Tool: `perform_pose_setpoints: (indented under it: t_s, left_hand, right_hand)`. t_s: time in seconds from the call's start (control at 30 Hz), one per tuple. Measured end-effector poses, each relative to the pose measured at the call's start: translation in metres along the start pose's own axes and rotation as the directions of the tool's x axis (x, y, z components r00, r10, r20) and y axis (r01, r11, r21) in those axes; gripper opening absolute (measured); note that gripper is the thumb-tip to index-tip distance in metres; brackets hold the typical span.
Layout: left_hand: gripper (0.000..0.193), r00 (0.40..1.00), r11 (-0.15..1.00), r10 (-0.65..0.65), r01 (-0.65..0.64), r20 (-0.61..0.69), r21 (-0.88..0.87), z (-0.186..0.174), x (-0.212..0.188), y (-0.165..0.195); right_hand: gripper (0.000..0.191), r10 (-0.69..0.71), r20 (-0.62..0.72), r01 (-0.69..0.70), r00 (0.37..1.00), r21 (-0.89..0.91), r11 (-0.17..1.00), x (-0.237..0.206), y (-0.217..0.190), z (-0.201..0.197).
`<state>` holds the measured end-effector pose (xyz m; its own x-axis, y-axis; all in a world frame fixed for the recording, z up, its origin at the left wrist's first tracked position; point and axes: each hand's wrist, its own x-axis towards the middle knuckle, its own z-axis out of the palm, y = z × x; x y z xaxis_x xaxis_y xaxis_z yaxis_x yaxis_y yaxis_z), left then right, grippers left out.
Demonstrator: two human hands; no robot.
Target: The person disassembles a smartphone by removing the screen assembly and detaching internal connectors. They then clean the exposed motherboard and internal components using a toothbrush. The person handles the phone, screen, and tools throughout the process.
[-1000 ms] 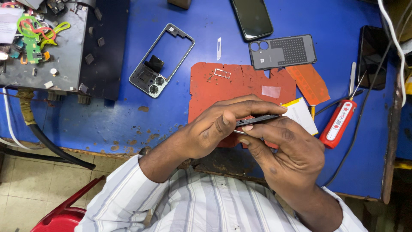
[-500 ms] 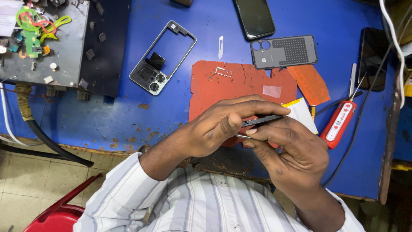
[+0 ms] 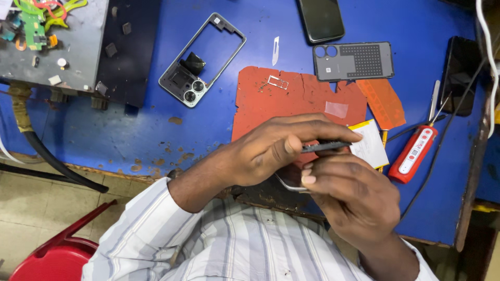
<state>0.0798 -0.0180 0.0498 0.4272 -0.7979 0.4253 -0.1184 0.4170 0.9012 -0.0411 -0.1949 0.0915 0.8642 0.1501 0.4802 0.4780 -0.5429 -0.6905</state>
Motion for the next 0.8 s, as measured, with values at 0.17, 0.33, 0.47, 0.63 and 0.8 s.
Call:
perform_pose_setpoints:
  t_s: [0.17, 0.33, 0.47, 0.63, 0.8]
  left_hand:
    - [0.084, 0.999, 0.992, 0.014, -0.019, 0.041, 0.127, 0.004, -0.003, 0.001]
    - [0.08, 0.996, 0.987, 0.065, -0.074, 0.068, 0.144, 0.007, -0.004, -0.001]
    - [0.079, 0.994, 0.991, 0.045, -0.057, 0.095, 0.124, 0.006, -0.009, 0.0]
    - [0.079, 0.995, 0.993, 0.036, -0.046, 0.096, 0.106, 0.007, -0.01, -0.001]
    - [0.08, 0.995, 0.995, 0.026, -0.035, 0.095, 0.096, 0.008, -0.011, -0.002]
  right_hand:
    - [0.029, -0.038, 0.026, 0.04, 0.999, -0.059, 0.997, -0.008, -0.002, -0.001]
    - [0.03, -0.04, 0.063, 0.046, 0.997, -0.098, 0.994, -0.014, -0.005, -0.005]
    - [0.03, -0.096, 0.072, 0.102, 0.993, -0.08, 0.992, -0.016, -0.002, -0.002]
    - [0.031, -0.071, 0.125, 0.082, 0.99, -0.082, 0.993, -0.019, -0.004, -0.005]
    - [0.03, -0.088, 0.104, 0.094, 0.991, -0.053, 0.994, -0.019, -0.003, -0.002]
